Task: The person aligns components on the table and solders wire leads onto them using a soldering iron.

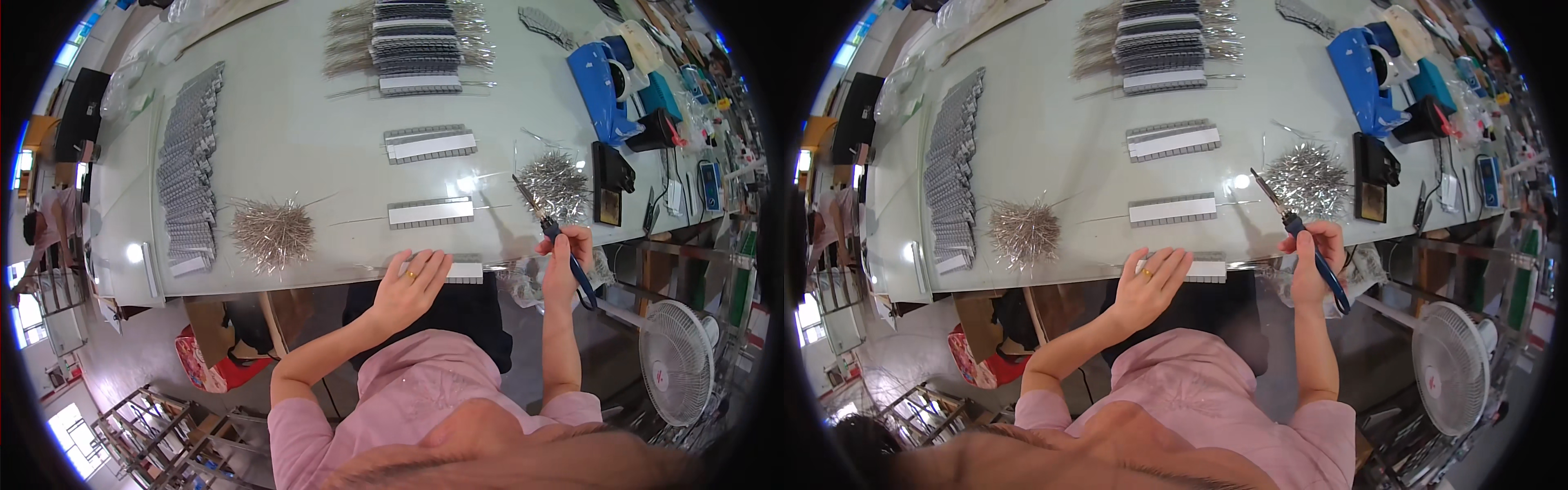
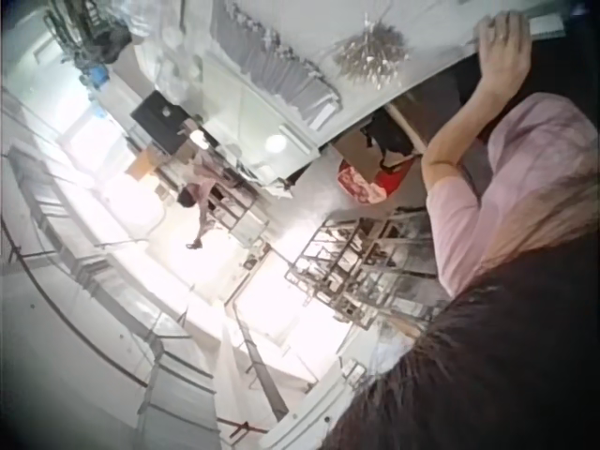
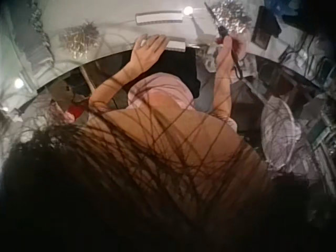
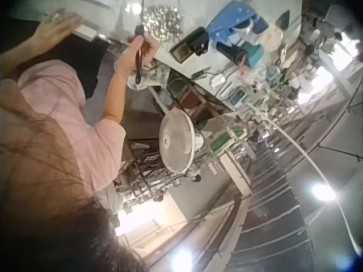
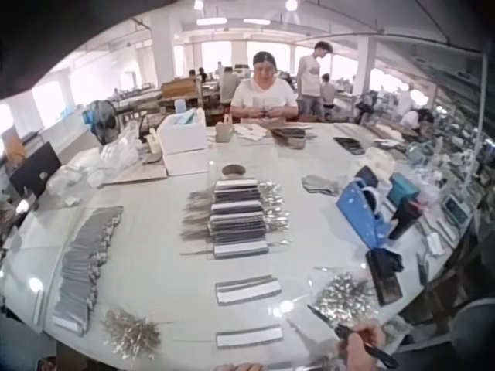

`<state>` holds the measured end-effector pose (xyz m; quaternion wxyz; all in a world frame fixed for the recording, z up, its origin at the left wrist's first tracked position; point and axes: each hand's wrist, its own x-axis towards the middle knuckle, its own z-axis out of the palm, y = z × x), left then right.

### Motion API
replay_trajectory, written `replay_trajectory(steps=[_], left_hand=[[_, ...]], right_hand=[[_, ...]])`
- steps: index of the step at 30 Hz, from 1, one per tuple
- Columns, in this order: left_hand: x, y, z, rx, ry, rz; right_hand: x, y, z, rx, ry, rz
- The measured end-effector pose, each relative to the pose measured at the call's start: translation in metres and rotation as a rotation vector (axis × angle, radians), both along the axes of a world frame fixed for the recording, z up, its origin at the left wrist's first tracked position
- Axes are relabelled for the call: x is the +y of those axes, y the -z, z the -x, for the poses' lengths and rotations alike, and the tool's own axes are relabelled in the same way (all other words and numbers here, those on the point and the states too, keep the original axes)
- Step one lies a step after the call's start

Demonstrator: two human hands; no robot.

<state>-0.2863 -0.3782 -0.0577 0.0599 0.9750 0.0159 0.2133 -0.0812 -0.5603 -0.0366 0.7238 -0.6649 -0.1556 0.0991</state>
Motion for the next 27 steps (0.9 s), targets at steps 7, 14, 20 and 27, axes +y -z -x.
replay_trajectory(steps=[7, 14, 20, 27], left_hand=[[0.035, -0.030, -0.040, 0.027, -0.028, 0.270], [0.074, -0.020, -0.060, -0.079, -0.129, 0.085], [0.047, 0.025, -0.062, -0.043, -0.105, 0.130], [0.035, -0.009, -0.040, 0.113, -0.139, 0.221]], right_hand=[[-0.007, 0.002, -0.011, -0.015, 0.058, -0.078], [-0.007, 0.018, -0.010, 0.008, 0.101, -0.031], [-0.047, 0.042, -0.024, 0.020, 0.298, 0.250], [-0.017, 0.066, -0.044, -0.007, 0.112, -0.005]])
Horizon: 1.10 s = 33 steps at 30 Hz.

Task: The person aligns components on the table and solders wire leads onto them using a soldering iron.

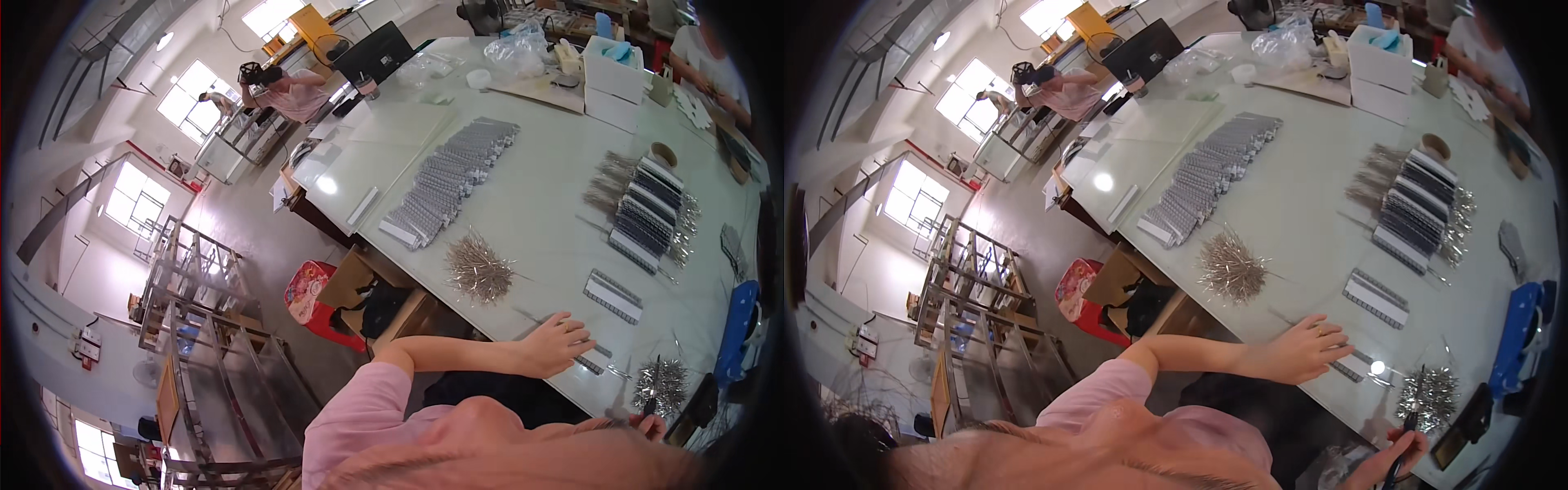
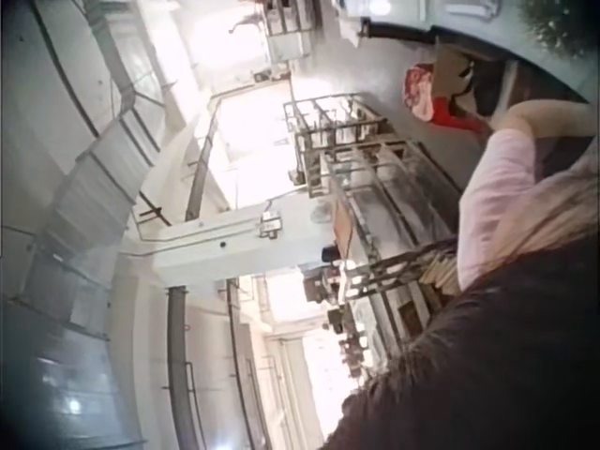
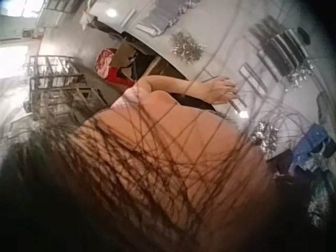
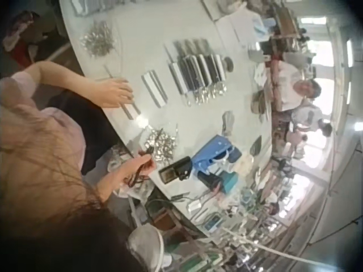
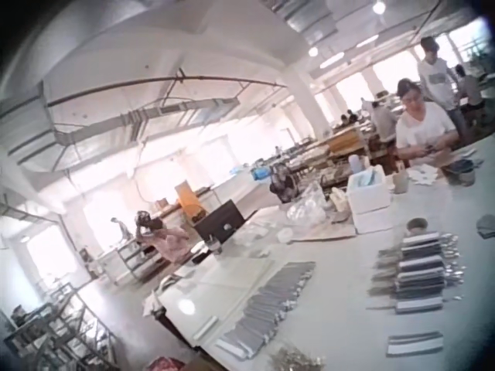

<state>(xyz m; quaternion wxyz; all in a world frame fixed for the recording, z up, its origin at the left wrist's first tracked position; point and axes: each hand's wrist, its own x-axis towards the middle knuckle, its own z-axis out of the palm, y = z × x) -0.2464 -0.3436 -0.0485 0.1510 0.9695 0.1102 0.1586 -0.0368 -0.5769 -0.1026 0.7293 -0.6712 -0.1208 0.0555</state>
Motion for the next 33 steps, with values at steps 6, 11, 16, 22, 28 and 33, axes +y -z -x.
replay_trajectory(steps=[6, 11, 16, 22, 28, 33], left_hand=[[-0.002, 0.014, 0.013, -0.051, 0.026, -0.013], [-0.010, 0.008, 0.024, -0.041, 0.096, 0.018], [0.025, 0.006, -0.013, -0.070, 0.155, 0.080], [0.098, 0.000, -0.066, -0.007, -0.081, -0.080], [0.090, -0.004, -0.097, -0.021, 0.057, 0.006], [0.076, -0.004, -0.081, -0.081, 0.052, -0.081]], right_hand=[[0.004, -0.005, -0.001, -0.065, -0.099, 0.016], [0.004, -0.013, -0.001, -0.014, -0.007, 0.096], [-0.008, 0.001, -0.003, -0.120, 0.139, 0.152], [0.037, -0.012, 0.010, -0.068, 0.006, -0.030], [0.026, -0.024, 0.012, -0.044, -0.022, -0.046], [0.028, -0.026, 0.015, -0.087, -0.023, -0.005]])
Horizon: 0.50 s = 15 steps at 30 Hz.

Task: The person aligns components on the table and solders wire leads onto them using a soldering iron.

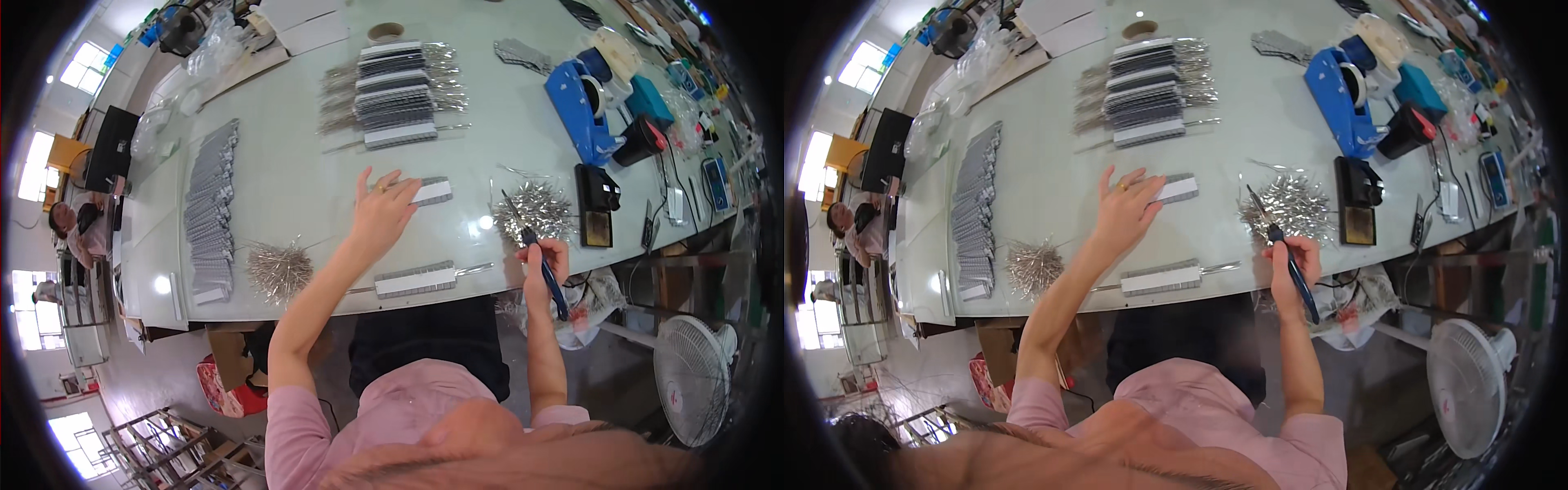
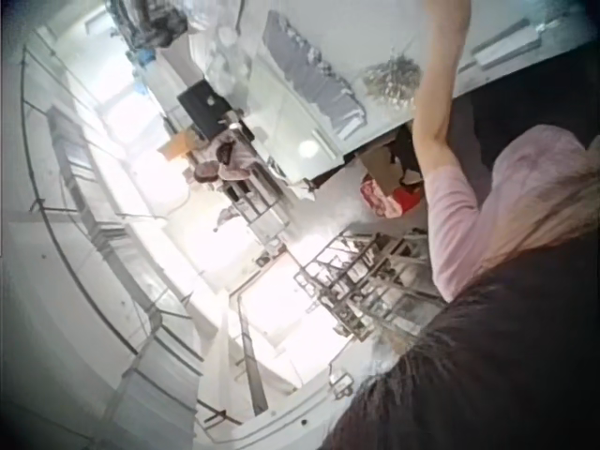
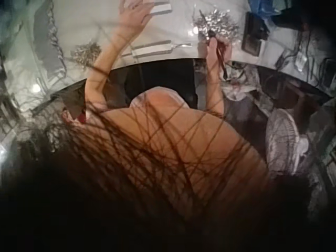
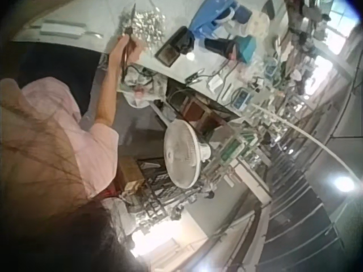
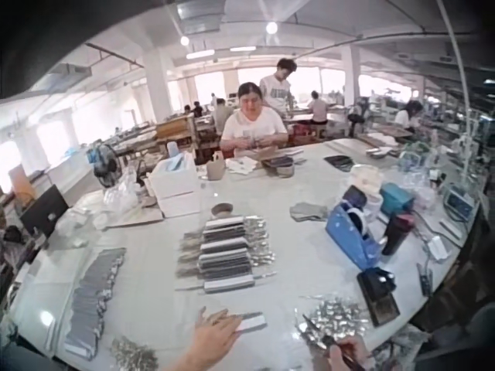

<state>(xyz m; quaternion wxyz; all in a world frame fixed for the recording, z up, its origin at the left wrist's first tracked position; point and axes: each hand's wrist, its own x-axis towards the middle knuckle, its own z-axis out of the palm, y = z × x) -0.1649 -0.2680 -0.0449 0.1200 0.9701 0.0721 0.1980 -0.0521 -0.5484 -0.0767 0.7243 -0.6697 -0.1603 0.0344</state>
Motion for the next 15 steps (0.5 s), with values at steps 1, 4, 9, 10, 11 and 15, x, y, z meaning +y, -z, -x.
replay_trajectory(steps=[1, 4, 9, 10, 11, 15], left_hand=[[-0.005, 0.000, 0.006, -0.022, 0.000, -0.067], [-0.020, 0.000, 0.031, 0.027, 0.031, -0.035], [-0.024, -0.005, 0.049, 0.068, 0.088, 0.003], [-0.024, -0.008, 0.049, 0.091, 0.108, -0.001], [-0.026, -0.011, 0.046, 0.092, 0.112, 0.001], [-0.024, -0.010, 0.032, 0.084, 0.133, -0.009]], right_hand=[[0.000, 0.003, -0.001, -0.003, -0.005, -0.018], [-0.002, 0.002, 0.000, -0.012, -0.004, -0.007], [0.002, 0.000, 0.001, -0.030, -0.020, -0.008], [0.002, 0.000, 0.002, -0.030, -0.016, -0.006], [0.001, 0.001, 0.002, -0.018, -0.014, -0.006], [-0.002, 0.001, 0.002, 0.007, -0.011, -0.026]])
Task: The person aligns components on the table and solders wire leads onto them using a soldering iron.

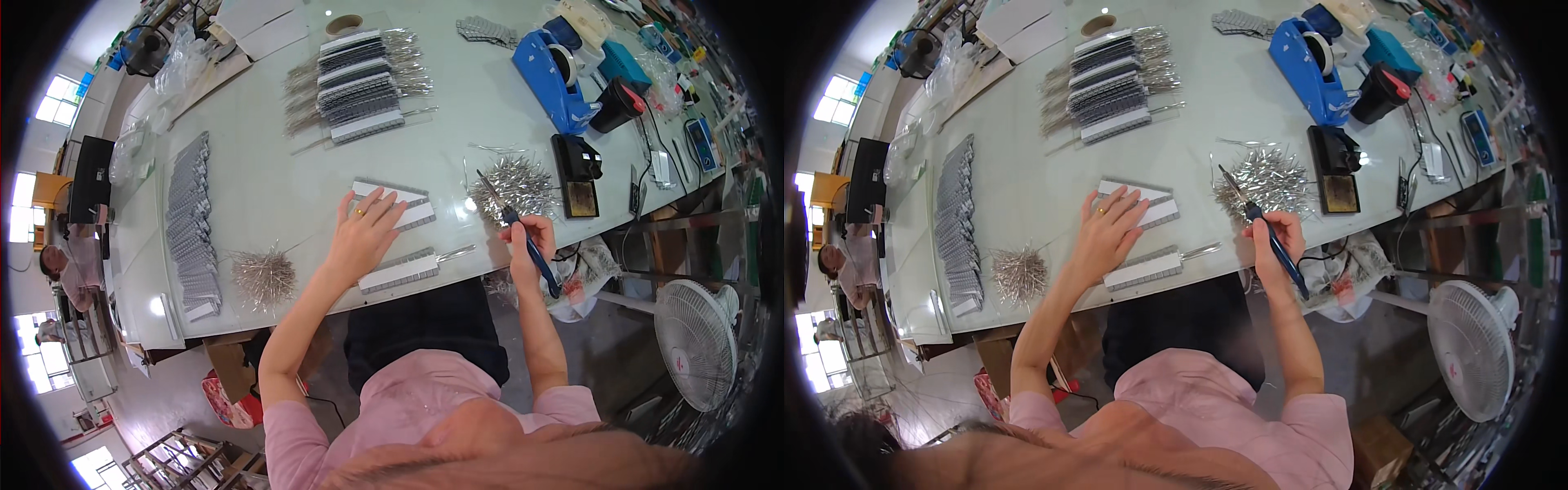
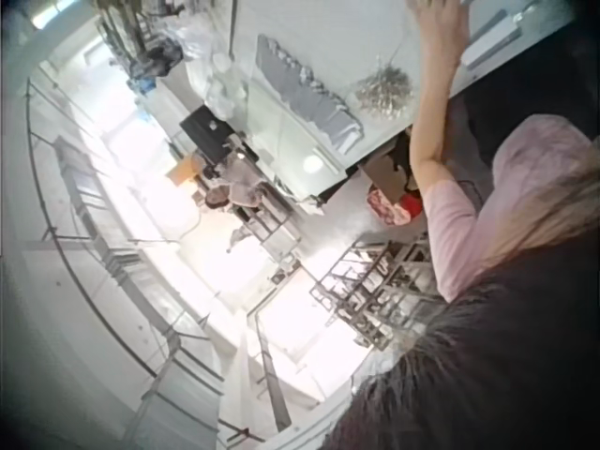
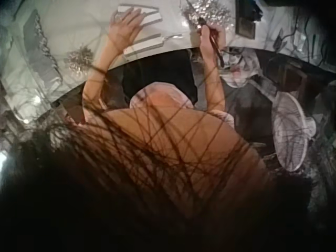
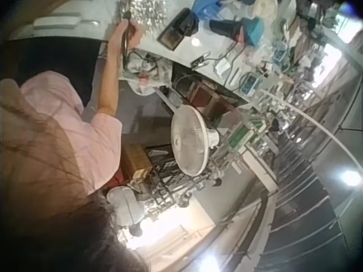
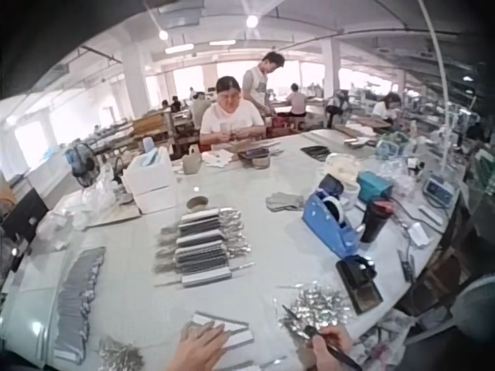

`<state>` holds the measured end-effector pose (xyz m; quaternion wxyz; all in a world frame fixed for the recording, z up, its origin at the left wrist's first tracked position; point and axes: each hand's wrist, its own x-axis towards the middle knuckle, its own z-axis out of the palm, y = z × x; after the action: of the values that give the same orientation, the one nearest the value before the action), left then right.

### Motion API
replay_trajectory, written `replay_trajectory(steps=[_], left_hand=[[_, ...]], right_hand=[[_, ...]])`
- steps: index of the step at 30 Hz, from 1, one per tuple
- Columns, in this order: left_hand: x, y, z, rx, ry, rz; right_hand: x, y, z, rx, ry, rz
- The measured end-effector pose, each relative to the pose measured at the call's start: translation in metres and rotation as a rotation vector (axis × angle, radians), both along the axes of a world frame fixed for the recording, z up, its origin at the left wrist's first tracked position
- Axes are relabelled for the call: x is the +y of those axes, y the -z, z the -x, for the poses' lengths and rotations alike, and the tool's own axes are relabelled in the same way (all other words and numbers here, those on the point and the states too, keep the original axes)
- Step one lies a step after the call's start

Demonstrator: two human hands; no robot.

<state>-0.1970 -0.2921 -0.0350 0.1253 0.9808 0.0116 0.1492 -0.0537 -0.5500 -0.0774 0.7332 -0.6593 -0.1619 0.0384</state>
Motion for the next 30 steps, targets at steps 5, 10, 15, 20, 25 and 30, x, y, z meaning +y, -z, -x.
replay_trajectory(steps=[5, 10, 15, 20, 25, 30], left_hand=[[0.012, 0.012, -0.016, -0.036, -0.075, -0.042], [0.019, 0.006, -0.032, -0.073, -0.090, 0.017], [0.027, 0.006, -0.038, -0.080, -0.103, 0.021], [0.012, 0.012, -0.013, -0.068, -0.019, -0.102], [-0.005, 0.000, 0.005, -0.085, 0.008, 0.014], [-0.052, 0.002, -0.034, -0.047, 0.098, 0.006]], right_hand=[[0.001, 0.002, 0.001, -0.021, -0.010, 0.005], [-0.002, 0.007, -0.002, -0.015, -0.011, -0.026], [0.003, 0.004, -0.001, -0.049, -0.014, 0.003], [0.000, 0.013, -0.002, -0.042, 0.020, -0.029], [0.003, -0.002, -0.001, -0.034, 0.002, -0.001], [0.002, -0.001, 0.001, -0.012, 0.044, -0.019]])
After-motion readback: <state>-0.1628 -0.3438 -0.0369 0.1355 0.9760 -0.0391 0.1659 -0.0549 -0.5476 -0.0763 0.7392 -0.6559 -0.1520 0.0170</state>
